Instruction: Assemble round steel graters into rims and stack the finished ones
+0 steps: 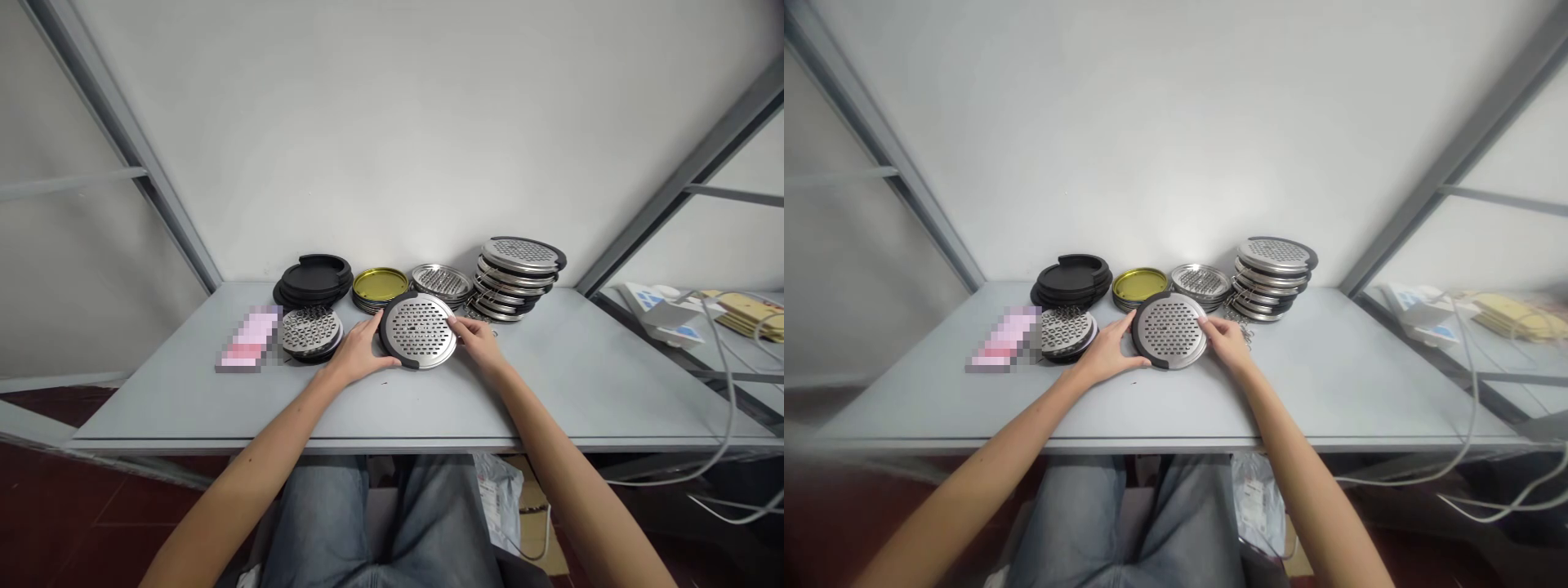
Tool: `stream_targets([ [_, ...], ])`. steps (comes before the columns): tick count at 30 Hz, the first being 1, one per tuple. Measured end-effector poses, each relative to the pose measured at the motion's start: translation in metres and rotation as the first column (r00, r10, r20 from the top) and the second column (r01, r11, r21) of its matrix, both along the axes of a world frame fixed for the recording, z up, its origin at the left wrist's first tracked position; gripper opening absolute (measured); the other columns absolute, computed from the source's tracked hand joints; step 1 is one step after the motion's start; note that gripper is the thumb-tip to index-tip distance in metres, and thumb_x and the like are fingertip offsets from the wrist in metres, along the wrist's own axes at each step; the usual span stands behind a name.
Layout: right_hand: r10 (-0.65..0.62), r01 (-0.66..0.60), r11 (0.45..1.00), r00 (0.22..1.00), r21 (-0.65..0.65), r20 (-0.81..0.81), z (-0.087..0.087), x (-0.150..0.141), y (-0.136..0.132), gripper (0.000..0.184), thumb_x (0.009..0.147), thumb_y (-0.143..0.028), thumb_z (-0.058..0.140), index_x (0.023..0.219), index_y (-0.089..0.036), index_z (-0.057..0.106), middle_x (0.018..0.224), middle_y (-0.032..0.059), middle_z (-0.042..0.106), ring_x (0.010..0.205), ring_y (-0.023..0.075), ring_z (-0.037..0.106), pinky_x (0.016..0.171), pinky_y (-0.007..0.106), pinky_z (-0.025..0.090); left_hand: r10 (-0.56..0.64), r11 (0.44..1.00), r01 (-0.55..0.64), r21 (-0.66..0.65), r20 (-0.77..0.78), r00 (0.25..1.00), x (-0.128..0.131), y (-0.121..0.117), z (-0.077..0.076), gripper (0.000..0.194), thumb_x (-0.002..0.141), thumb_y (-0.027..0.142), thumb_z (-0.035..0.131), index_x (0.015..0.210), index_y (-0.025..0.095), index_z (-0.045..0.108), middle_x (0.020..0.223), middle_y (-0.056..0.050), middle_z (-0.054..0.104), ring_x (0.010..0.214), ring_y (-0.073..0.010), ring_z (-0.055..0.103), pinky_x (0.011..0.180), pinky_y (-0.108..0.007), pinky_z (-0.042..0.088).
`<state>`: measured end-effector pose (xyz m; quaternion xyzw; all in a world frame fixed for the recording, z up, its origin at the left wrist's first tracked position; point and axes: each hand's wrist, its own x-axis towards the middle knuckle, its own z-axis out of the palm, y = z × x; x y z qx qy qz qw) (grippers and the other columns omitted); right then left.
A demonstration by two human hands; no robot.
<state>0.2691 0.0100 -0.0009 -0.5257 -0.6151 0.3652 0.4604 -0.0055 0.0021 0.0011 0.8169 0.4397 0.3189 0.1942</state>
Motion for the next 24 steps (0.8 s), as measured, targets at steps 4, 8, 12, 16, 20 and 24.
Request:
stream_targets([
  [4,0.014,-0.014,1.0,1.0,0.008,-0.005,0.0016,-0.0002,-0.0013,0.047,0.08,-0.059,0.055,0.086,-0.016,0.072,0.072,0.002,0.066,0.067,0.0164,0.055,0.066,0.029,0.044,0.009,1.0,-0.009,0.007,0.005,1.0,-0.0008,0.0006,-0.0009,0.106,0.062,0.049,0.08,0.148,0.019,0.024,0.142,-0.016,0.044,0.128,-0.0343,0.044,0.104,-0.048,0.04],
  [8,0.025,-0.024,1.0,0.999,0.019,-0.039,0.0036,-0.0018,-0.0031,0.046,0.08,-0.056,0.058,0.094,-0.015,0.073,0.074,0.0021,0.067,0.068,0.0163,0.056,0.066,0.029,0.044,0.003,0.998,-0.005,0.055,0.033,0.999,-0.0001,0.0008,-0.0014,0.108,0.062,0.05,0.079,0.148,0.018,0.022,0.143,-0.017,0.042,0.13,-0.0335,0.042,0.105,-0.047,0.039],
  [12,0.053,-0.051,0.998,0.996,0.03,-0.077,0.0048,-0.003,-0.0039,0.045,0.08,-0.054,0.059,0.099,-0.016,0.073,0.08,0.004,0.069,0.07,0.0176,0.059,0.069,0.03,0.047,0.039,0.993,-0.051,0.11,0.114,0.993,0.0034,0.0014,-0.0018,0.085,0.075,0.047,0.07,0.144,0.019,0.029,0.137,-0.014,0.048,0.122,-0.0292,0.05,0.098,-0.043,0.046],
  [16,0.096,-0.093,0.993,0.994,0.069,-0.049,0.006,-0.0039,-0.005,0.043,0.082,-0.052,0.058,0.105,-0.018,0.072,0.085,0.0046,0.071,0.076,0.0194,0.061,0.074,0.032,0.048,0.1,0.978,-0.136,0.158,0.213,0.972,0.006,0.0043,-0.0028,0.059,0.084,0.036,0.062,0.136,0.019,0.04,0.123,-0.011,0.059,0.104,-0.0224,0.06,0.086,-0.036,0.053],
  [20,0.114,-0.109,0.989,0.993,0.097,-0.038,0.0075,-0.0048,-0.0067,0.041,0.083,-0.05,0.059,0.105,-0.017,0.072,0.088,0.005,0.072,0.079,0.02,0.062,0.076,0.033,0.048,0.12,0.971,-0.161,0.176,0.225,0.967,0.0065,0.0054,-0.0022,0.059,0.08,0.035,0.066,0.132,0.019,0.043,0.116,-0.01,0.062,0.099,-0.0213,0.062,0.079,-0.034,0.055],
  [24,0.135,-0.127,0.985,0.989,0.114,-0.061,0.0066,-0.0044,-0.0066,0.039,0.084,-0.047,0.059,0.107,-0.018,0.071,0.093,0.0055,0.072,0.086,0.0217,0.063,0.081,0.034,0.048,0.124,0.97,-0.165,0.177,0.225,0.966,0.0067,0.0038,-0.0002,0.062,0.077,0.035,0.07,0.131,0.019,0.044,0.117,-0.011,0.061,0.096,-0.0206,0.062,0.078,-0.033,0.055],
])
